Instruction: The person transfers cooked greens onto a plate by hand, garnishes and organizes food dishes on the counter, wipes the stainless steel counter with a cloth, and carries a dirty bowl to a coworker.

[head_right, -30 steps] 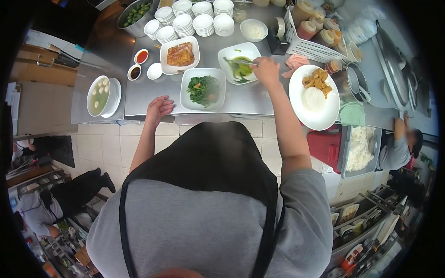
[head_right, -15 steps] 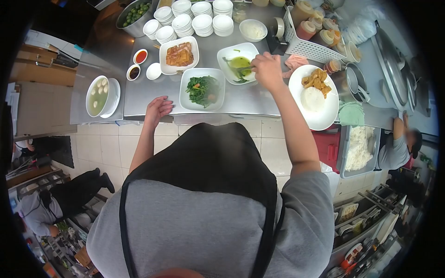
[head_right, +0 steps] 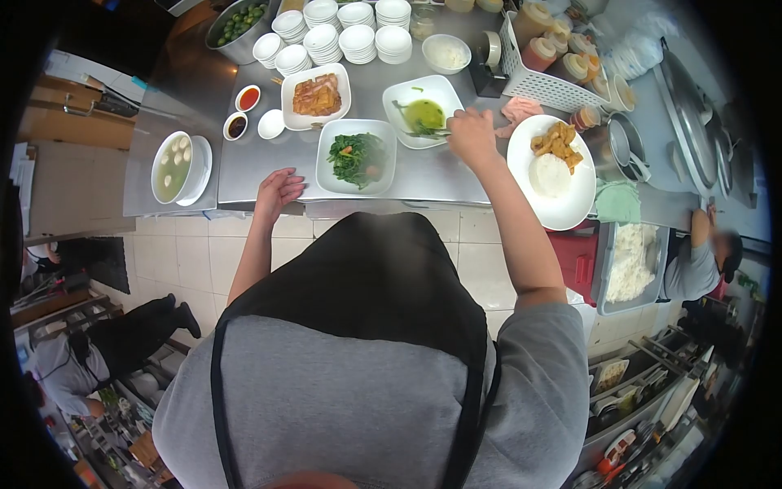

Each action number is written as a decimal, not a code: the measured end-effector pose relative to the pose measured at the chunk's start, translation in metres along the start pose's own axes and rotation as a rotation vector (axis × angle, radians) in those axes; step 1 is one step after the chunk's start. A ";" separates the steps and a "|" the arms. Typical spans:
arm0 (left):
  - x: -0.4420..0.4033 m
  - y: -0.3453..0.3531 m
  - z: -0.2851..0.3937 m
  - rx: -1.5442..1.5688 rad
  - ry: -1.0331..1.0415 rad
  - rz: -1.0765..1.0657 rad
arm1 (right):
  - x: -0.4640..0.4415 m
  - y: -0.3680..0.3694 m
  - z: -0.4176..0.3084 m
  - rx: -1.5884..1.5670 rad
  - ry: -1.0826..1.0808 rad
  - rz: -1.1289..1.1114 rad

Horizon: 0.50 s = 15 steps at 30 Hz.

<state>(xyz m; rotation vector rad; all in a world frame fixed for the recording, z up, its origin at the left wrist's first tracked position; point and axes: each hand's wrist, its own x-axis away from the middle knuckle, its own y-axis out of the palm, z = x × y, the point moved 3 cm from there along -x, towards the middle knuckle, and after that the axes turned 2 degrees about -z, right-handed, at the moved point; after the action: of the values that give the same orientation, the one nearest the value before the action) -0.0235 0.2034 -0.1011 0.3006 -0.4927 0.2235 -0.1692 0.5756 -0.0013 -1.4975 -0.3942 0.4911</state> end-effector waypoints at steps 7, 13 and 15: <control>-0.002 -0.002 -0.001 -0.004 -0.005 0.002 | -0.001 0.007 -0.007 -0.007 -0.050 0.214; 0.000 0.000 0.000 -0.005 -0.007 0.016 | 0.006 -0.034 -0.004 -0.064 -0.044 0.416; -0.001 0.000 0.000 -0.008 -0.013 0.014 | 0.010 -0.054 -0.009 -0.074 -0.040 0.425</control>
<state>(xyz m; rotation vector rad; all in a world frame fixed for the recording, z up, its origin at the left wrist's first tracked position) -0.0243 0.2034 -0.1010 0.2914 -0.5089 0.2337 -0.1526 0.5733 0.0519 -1.6514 -0.1219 0.8499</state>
